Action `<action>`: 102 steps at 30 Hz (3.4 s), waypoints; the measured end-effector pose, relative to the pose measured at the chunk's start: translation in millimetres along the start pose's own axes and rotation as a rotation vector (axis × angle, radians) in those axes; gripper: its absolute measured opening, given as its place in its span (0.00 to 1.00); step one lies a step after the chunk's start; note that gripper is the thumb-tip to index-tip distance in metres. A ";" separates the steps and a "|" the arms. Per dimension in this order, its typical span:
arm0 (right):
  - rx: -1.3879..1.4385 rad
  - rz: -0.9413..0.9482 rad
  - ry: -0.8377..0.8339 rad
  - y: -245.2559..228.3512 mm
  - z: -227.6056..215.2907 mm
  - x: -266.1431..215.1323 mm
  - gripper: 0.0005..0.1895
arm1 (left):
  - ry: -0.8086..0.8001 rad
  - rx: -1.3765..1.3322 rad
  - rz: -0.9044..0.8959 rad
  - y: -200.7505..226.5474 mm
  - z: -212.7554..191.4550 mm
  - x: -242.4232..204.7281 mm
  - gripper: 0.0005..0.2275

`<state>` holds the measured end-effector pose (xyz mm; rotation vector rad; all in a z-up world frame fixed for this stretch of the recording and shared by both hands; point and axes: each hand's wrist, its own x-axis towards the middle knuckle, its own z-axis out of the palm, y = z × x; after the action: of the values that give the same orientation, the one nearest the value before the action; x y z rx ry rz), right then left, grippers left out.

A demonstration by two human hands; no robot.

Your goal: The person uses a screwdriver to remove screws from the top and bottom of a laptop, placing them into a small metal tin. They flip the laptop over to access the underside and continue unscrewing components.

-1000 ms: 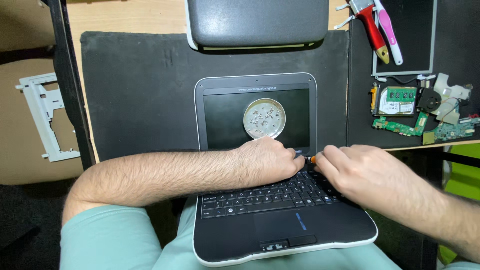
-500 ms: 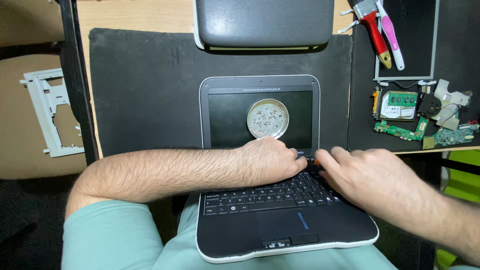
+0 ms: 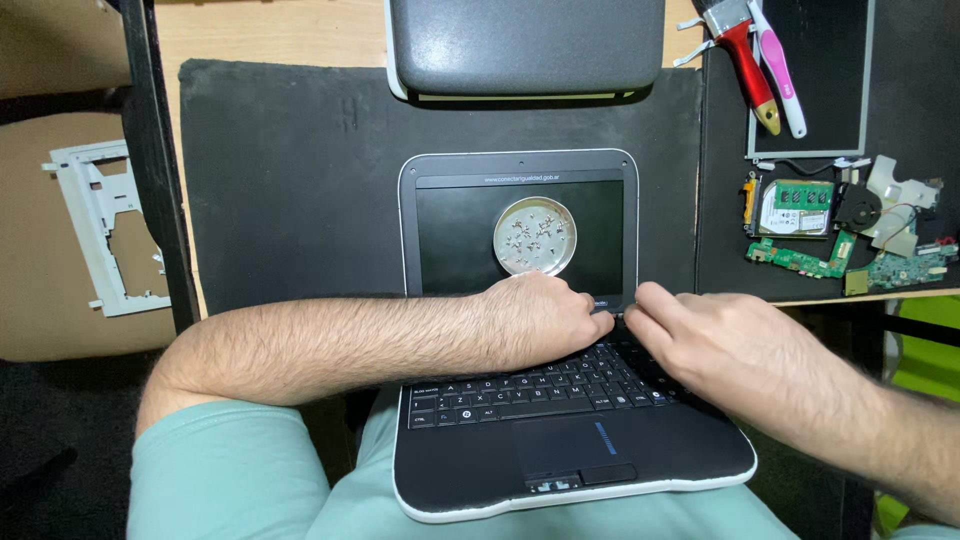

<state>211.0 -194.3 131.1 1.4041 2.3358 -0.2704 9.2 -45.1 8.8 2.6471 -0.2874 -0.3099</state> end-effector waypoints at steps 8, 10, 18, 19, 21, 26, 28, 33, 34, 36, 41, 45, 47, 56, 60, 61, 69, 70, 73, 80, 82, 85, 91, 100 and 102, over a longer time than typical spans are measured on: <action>0.031 0.129 -0.205 -3.4 -1.3 -2.1 0.04 | -0.046 -0.015 -0.017 1.0 -5.3 0.1 0.16; 0.041 0.062 -0.205 -2.8 3.5 -2.9 0.17 | -0.054 -0.019 -0.017 1.0 -4.9 -0.1 0.16; 0.082 0.103 -0.253 -1.6 -9.2 2.1 0.21 | -0.079 -0.011 -0.039 3.4 -14.2 -3.4 0.20; 0.082 0.103 -0.254 -2.1 -5.2 2.3 0.21 | -0.079 -0.012 -0.039 2.7 -11.3 -3.2 0.20; 0.014 0.022 -0.024 -4.0 2.8 1.5 0.09 | -0.023 -0.011 -0.038 2.4 -5.4 -2.5 0.18; 0.031 0.169 -0.172 -7.8 2.9 6.2 0.16 | -0.057 0.003 -0.039 3.3 -9.3 -1.6 0.18; 0.081 0.218 -0.270 -5.7 -10.4 4.9 0.14 | -0.051 0.008 -0.031 3.1 -7.7 -1.4 0.18; -0.052 0.043 -0.026 -8.0 5.3 0.1 0.10 | -0.035 -0.004 -0.049 3.7 -4.9 -1.3 0.15; -0.052 0.044 -0.024 -7.9 12.2 0.8 0.10 | -0.035 -0.003 -0.049 3.4 -4.5 -2.1 0.15; -0.021 0.157 -0.147 -6.6 25.6 1.8 0.09 | -0.027 -0.002 -0.042 2.3 -4.1 -2.3 0.20; 0.056 0.068 -0.179 -4.1 -13.8 1.2 0.10 | -0.044 -0.005 -0.047 3.2 -7.8 -2.0 0.19; -0.028 0.062 -0.075 -11.1 19.2 0.3 0.09 | 0.019 0.021 -0.037 3.4 -0.5 -1.8 0.15; -0.017 0.098 -0.129 -11.7 18.7 -0.1 0.08 | -0.001 0.009 -0.040 3.0 -2.2 -2.4 0.18; 0.003 -0.002 -0.100 -7.4 29.4 1.0 0.11 | -0.034 -0.008 -0.041 1.7 0.1 -1.0 0.19; 0.022 0.010 -0.137 -5.8 29.3 2.9 0.08 | -0.069 -0.011 -0.046 2.1 -4.0 -1.0 0.21; 0.021 0.011 -0.137 -5.7 27.1 3.7 0.08 | -0.067 -0.010 -0.045 2.4 -4.9 -1.0 0.21; 0.061 0.019 -0.209 1.9 23.6 4.1 0.07 | -0.052 -0.018 -0.033 0.9 -2.0 -0.2 0.19; 0.063 0.020 -0.209 1.5 25.4 4.2 0.07 | -0.054 -0.018 -0.031 1.5 -2.5 -0.7 0.19; 0.063 0.026 -0.201 2.0 29.0 4.0 0.06 | -0.082 -0.005 -0.046 2.7 -3.9 -1.4 0.21; 0.332 0.058 -0.036 31.9 -23.3 3.0 0.07 | 0.068 0.204 0.088 5.7 -2.0 -14.6 0.28; 0.428 0.079 0.038 47.7 -27.9 0.3 0.07 | 0.043 0.264 0.130 2.0 -29.0 -20.4 0.33; 0.564 0.175 0.143 75.4 -28.4 4.7 0.09 | -0.033 0.043 0.103 -19.7 -83.1 -32.7 0.05; 0.764 -0.036 0.617 103.5 -31.5 63.3 0.09 | 0.760 0.115 0.005 -101.0 -94.9 -68.7 0.14; 1.467 -0.198 1.039 99.8 65.8 163.2 0.13 | 0.877 -0.157 -0.188 -135.6 -49.0 -91.8 0.16; 1.541 -0.229 0.963 99.9 73.4 164.3 0.07 | 0.897 -0.219 -0.165 -133.9 -56.6 -88.4 0.06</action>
<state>247.9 -41.7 -2.0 2.1085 3.0671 -2.2669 -40.1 117.7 11.0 2.3163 0.2449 0.7439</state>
